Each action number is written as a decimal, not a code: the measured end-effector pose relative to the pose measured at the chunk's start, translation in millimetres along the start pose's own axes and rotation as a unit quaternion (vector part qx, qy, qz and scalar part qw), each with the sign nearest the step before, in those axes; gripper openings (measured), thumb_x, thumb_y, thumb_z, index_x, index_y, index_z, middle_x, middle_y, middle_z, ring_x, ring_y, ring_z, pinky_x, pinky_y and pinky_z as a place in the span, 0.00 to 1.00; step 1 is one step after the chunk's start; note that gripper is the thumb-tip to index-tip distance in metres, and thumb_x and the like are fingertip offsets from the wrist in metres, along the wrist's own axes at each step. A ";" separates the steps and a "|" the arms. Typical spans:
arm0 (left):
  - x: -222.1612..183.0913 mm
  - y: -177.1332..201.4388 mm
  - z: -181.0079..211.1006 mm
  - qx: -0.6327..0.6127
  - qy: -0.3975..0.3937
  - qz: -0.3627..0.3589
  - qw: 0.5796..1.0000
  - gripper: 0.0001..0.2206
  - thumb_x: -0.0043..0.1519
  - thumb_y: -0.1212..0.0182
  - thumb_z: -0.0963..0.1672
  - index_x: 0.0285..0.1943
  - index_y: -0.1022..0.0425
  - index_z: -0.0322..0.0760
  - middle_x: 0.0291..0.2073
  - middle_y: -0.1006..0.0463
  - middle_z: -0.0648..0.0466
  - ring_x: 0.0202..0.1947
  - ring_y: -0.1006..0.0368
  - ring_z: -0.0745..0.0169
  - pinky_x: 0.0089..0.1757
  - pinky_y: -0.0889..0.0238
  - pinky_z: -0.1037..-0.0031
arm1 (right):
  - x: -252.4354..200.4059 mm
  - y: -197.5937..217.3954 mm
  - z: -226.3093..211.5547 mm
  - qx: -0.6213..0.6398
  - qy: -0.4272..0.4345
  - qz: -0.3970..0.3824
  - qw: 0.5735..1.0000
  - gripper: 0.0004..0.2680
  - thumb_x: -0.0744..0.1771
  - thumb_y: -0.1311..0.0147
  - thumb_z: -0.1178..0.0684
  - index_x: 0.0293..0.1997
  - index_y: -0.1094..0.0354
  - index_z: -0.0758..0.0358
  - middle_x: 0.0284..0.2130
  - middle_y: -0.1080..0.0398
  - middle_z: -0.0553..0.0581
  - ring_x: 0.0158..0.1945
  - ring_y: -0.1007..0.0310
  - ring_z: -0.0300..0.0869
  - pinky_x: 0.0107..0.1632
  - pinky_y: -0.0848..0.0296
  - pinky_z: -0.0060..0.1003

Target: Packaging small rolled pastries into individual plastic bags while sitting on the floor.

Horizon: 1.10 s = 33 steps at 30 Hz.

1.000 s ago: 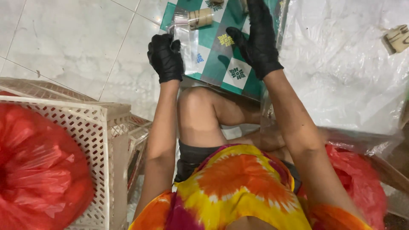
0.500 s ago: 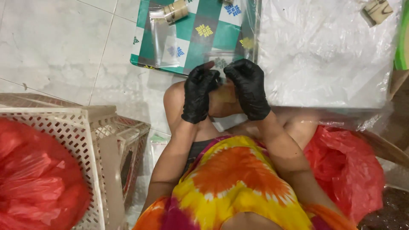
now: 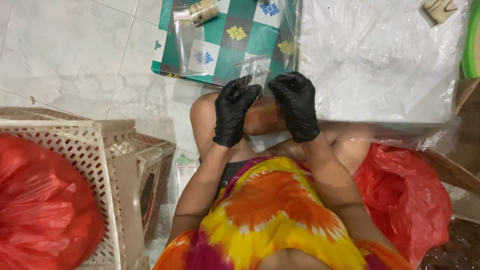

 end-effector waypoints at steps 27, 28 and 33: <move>3.3 3.1 -1.8 -0.112 -0.046 -0.071 0.990 0.16 0.68 0.38 0.38 0.65 0.27 0.29 0.54 0.20 0.35 0.57 0.24 0.43 0.60 0.29 0.47 | -4.8 2.2 5.8 -0.018 -0.018 0.014 1.000 0.07 0.62 0.28 0.57 0.39 0.22 0.60 0.32 0.22 0.53 0.35 0.23 0.37 0.43 0.19 0.34; 3.2 2.1 0.4 -0.117 -0.044 -0.063 0.990 0.15 0.68 0.38 0.38 0.64 0.26 0.28 0.54 0.21 0.34 0.57 0.24 0.42 0.60 0.30 0.46 | -4.1 3.1 3.4 -0.012 -0.021 0.014 1.000 0.07 0.61 0.28 0.58 0.38 0.22 0.60 0.31 0.22 0.53 0.34 0.23 0.36 0.42 0.19 0.33; 20.2 14.8 -24.7 -0.286 0.014 -0.078 0.955 0.14 0.68 0.40 0.35 0.63 0.27 0.22 0.58 0.26 0.28 0.60 0.30 0.31 0.61 0.35 0.41 | -8.8 3.0 1.9 -0.005 -0.029 0.011 1.000 0.07 0.62 0.27 0.57 0.39 0.22 0.61 0.31 0.23 0.51 0.34 0.24 0.34 0.42 0.19 0.33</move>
Point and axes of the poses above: each hand's wrist, its own x-axis towards the middle knuckle, its own y-axis out of the back of the hand, z = x × y, the point moved 3 cm from there along x, towards the middle knuckle
